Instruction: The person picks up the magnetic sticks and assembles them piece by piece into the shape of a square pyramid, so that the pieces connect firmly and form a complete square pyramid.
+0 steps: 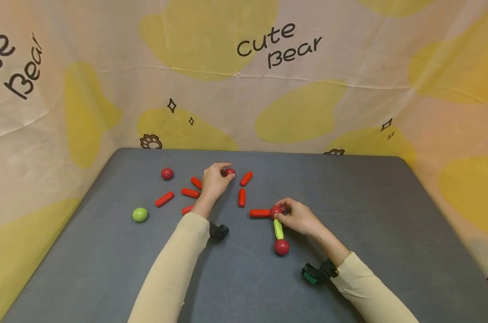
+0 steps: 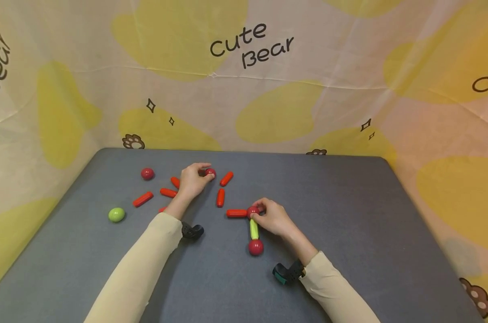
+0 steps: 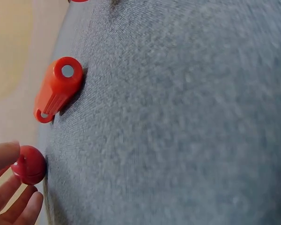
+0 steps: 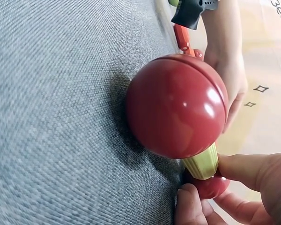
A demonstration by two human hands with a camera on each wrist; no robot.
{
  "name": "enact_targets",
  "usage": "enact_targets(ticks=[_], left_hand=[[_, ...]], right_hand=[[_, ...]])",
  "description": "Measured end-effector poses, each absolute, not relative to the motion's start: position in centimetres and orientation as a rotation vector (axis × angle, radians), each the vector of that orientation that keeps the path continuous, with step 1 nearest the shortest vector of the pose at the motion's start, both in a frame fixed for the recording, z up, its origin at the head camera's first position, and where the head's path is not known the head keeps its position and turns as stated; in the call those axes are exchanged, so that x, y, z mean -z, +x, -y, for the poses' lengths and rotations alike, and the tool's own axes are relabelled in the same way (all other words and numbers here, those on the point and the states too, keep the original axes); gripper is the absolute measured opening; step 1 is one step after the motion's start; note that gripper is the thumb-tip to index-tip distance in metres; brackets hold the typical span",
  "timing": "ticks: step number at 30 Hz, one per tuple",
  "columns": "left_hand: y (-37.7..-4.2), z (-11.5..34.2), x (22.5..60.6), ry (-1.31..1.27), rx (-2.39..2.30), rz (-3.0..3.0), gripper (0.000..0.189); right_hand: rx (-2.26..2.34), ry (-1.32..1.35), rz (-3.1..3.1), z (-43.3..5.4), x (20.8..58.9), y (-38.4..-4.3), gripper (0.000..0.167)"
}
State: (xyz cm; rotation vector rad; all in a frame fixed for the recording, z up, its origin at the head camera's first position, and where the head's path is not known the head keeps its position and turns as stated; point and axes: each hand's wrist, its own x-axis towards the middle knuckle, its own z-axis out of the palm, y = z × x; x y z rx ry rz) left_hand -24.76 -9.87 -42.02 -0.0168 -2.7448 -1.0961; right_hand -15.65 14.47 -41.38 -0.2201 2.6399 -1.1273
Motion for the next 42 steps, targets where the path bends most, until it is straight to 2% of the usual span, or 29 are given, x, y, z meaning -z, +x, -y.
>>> enact_targets(ticks=[9,21,42], left_hand=[[-25.0,9.6,42.2,0.013,1.095,2.768,0.031],[-24.6,9.6,41.2,-0.104,1.082,2.744,0.029],[-19.6,9.8,38.3,-0.466,1.004,2.78,0.028]], right_hand=[[1.134,-0.242,-2.644,-14.4,41.3,-15.6,0.025],[1.139,-0.235,-2.634,-14.6,41.2,-15.6,0.026],[1.141,-0.237,-2.628,-14.5,41.3,-15.6,0.027]])
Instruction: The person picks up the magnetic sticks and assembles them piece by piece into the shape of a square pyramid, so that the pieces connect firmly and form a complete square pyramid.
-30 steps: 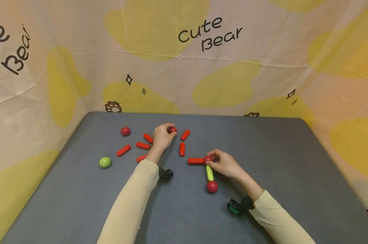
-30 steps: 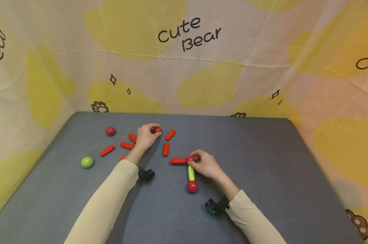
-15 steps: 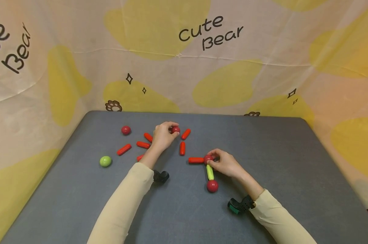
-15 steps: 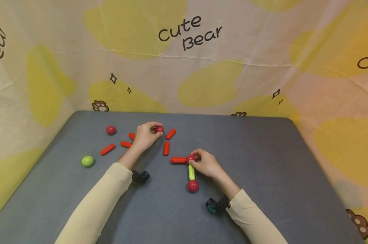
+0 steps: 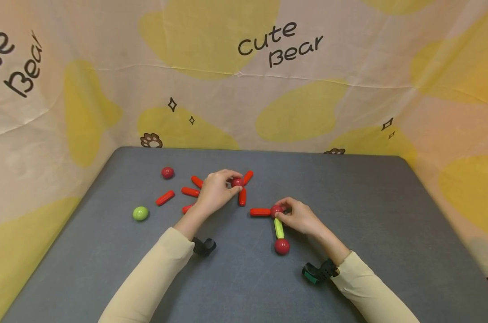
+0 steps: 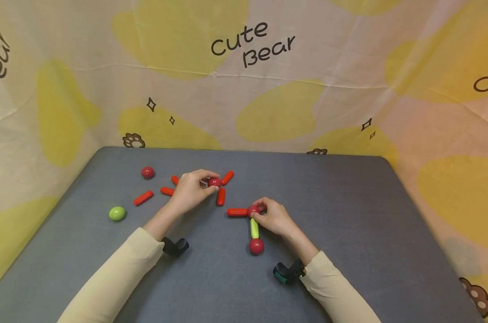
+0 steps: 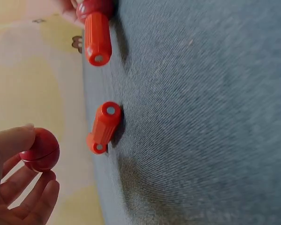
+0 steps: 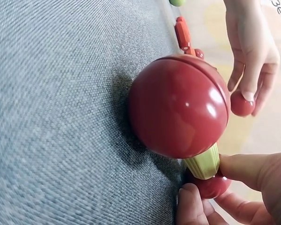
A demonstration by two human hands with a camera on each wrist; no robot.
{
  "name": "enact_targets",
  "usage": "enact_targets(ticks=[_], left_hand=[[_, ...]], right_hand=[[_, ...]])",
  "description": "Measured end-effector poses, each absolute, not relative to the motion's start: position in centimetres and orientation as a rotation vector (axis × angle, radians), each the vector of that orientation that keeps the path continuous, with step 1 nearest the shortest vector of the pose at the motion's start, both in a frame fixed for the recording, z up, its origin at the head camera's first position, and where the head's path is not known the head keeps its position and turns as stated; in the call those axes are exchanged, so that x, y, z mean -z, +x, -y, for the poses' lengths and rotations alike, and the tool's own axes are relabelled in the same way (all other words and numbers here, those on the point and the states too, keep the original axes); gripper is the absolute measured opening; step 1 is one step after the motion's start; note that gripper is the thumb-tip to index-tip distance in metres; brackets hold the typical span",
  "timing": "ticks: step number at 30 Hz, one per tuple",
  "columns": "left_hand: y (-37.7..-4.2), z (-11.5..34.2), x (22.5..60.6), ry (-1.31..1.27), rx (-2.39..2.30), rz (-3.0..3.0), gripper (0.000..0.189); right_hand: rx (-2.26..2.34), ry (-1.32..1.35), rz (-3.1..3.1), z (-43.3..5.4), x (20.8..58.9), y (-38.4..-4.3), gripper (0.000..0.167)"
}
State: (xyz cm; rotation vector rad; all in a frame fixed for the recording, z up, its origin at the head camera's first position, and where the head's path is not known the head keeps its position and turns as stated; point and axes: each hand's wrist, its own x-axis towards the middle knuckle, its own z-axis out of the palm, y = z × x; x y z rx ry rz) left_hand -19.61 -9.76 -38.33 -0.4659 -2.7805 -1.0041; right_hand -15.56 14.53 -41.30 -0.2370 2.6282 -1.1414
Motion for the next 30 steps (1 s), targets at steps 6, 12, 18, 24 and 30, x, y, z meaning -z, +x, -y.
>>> enact_targets(ticks=[6,12,18,24,30], left_hand=[[-18.1,9.9,38.6,-0.485,1.08,2.804,0.026],[-17.2,10.2,39.5,-0.472,1.179,2.823,0.025],[-16.5,10.2,40.4,-0.513,1.161,2.855,0.027],[-16.0,9.8,41.0,-0.576,1.108,2.907,0.029],[-15.8,9.4,41.3,-0.621,1.102,2.922,0.027]], right_hand=[[1.154,-0.237,-2.628,-14.6,41.2,-15.5,0.027],[1.156,-0.222,-2.626,-14.5,41.3,-15.4,0.027],[1.163,-0.217,-2.621,-14.5,41.3,-15.4,0.026],[1.16,-0.207,-2.62,-14.5,41.3,-15.4,0.027],[1.153,-0.197,-2.625,-14.4,41.2,-15.5,0.027]])
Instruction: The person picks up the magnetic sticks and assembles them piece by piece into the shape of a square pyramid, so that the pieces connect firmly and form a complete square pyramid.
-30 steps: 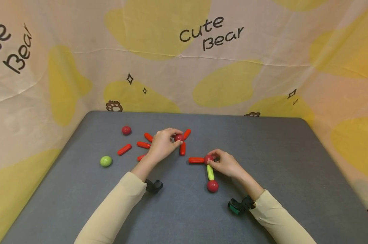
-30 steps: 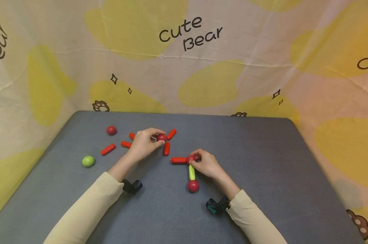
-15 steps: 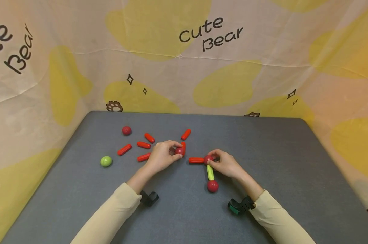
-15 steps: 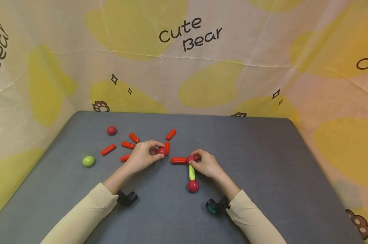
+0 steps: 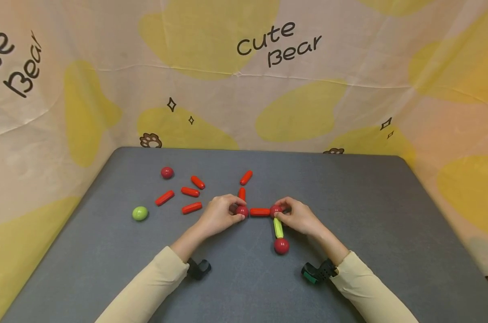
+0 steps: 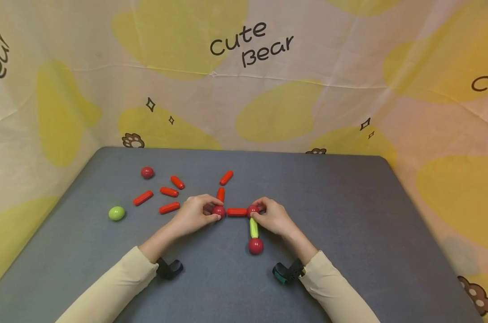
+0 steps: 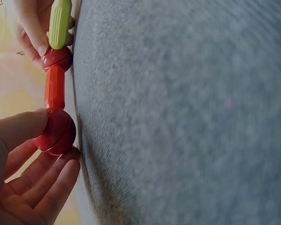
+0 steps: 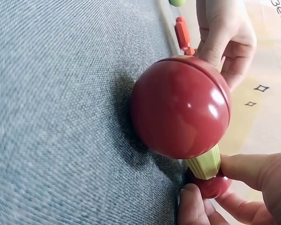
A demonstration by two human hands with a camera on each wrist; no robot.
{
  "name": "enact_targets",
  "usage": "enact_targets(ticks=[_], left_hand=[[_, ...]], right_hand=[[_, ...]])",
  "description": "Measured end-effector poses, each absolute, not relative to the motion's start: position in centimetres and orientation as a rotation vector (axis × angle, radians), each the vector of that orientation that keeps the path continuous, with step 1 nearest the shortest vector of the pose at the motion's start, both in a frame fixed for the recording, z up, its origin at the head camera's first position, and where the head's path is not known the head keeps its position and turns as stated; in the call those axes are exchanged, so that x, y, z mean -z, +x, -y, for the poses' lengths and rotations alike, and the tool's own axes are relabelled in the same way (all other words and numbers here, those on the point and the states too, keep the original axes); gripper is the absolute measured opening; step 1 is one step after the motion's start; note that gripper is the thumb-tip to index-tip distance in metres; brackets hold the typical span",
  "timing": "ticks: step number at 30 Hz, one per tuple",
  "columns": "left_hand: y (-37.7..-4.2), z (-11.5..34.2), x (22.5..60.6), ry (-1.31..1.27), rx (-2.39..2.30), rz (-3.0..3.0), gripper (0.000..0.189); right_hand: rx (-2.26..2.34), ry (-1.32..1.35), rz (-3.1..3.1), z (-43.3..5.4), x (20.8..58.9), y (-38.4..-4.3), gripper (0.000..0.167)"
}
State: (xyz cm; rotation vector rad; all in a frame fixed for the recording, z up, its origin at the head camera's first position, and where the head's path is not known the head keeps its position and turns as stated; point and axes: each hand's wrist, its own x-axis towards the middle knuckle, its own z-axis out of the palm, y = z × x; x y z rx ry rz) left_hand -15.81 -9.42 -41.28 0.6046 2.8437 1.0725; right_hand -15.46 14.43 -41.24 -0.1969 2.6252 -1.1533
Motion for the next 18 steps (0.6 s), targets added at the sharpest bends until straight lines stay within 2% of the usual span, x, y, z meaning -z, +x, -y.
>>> enact_targets(ticks=[18], left_hand=[[-15.62,9.11,41.12,0.675,-1.047,-2.845,0.027]], right_hand=[[1.138,-0.211,-2.629,-14.5,41.39,-15.51,0.026]])
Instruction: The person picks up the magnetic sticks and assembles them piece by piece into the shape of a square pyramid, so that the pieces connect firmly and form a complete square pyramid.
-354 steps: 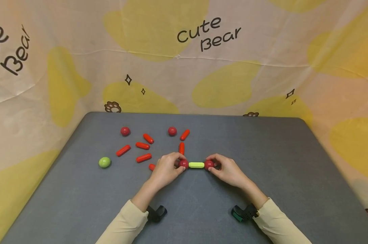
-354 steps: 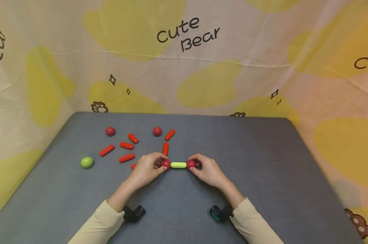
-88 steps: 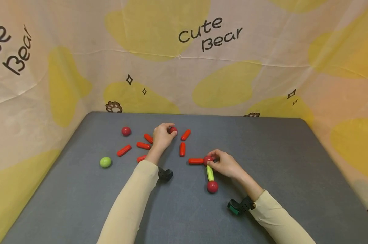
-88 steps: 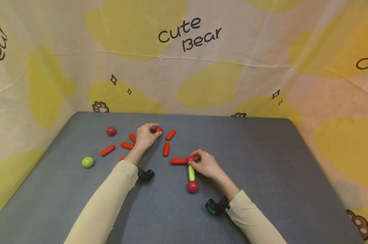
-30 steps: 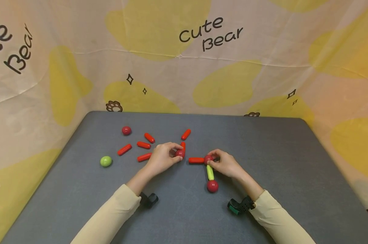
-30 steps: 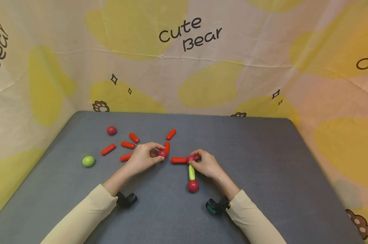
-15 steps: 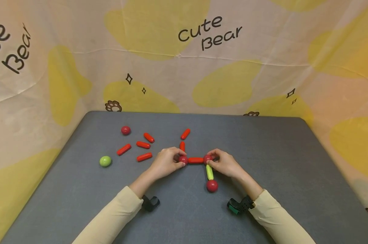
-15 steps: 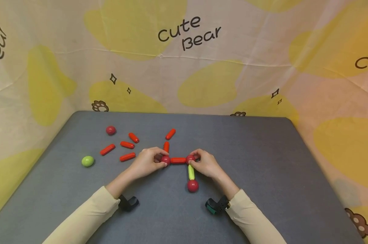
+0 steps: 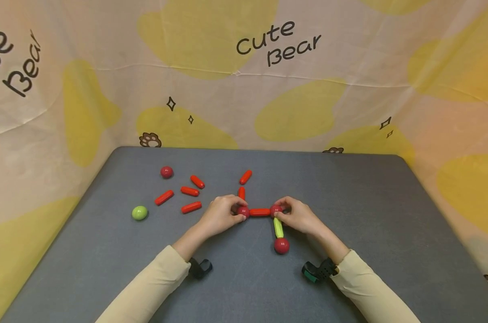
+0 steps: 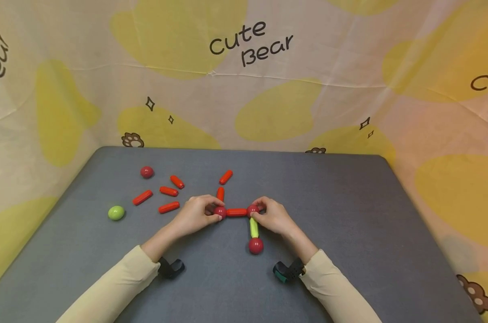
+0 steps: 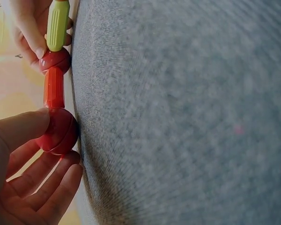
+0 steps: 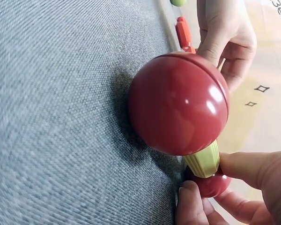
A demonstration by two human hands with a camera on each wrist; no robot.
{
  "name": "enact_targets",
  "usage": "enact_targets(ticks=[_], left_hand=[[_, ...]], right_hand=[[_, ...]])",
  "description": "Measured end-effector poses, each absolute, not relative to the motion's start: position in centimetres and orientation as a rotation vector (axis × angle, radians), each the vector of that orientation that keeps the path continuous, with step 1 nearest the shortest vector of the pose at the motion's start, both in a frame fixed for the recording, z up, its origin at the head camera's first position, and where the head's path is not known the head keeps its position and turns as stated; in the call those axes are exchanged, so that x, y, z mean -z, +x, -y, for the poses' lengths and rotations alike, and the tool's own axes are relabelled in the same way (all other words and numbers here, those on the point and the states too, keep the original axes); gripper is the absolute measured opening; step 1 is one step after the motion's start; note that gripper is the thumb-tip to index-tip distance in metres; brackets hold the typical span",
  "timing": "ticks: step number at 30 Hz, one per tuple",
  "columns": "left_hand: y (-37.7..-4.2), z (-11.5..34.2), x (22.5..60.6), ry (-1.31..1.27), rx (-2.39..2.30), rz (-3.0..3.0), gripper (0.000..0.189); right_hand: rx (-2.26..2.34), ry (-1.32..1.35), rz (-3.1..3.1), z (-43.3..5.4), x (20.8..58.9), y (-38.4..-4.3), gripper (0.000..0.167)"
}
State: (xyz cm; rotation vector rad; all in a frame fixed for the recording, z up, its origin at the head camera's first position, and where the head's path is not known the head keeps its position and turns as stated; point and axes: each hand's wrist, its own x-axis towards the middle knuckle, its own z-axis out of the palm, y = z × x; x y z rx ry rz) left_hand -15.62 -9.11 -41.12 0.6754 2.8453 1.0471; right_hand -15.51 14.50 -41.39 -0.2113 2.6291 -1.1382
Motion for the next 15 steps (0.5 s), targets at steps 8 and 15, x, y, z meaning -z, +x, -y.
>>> enact_targets(ticks=[8,15], left_hand=[[-15.5,8.9,41.3,0.675,-1.03,-2.86,0.028],[-14.8,8.7,40.9,0.703,-1.066,-2.897,0.024]], right_hand=[[1.116,-0.263,-2.67,-15.0,41.4,-15.4,0.024],[1.107,-0.314,-2.671,-16.0,41.1,-15.1,0.026]])
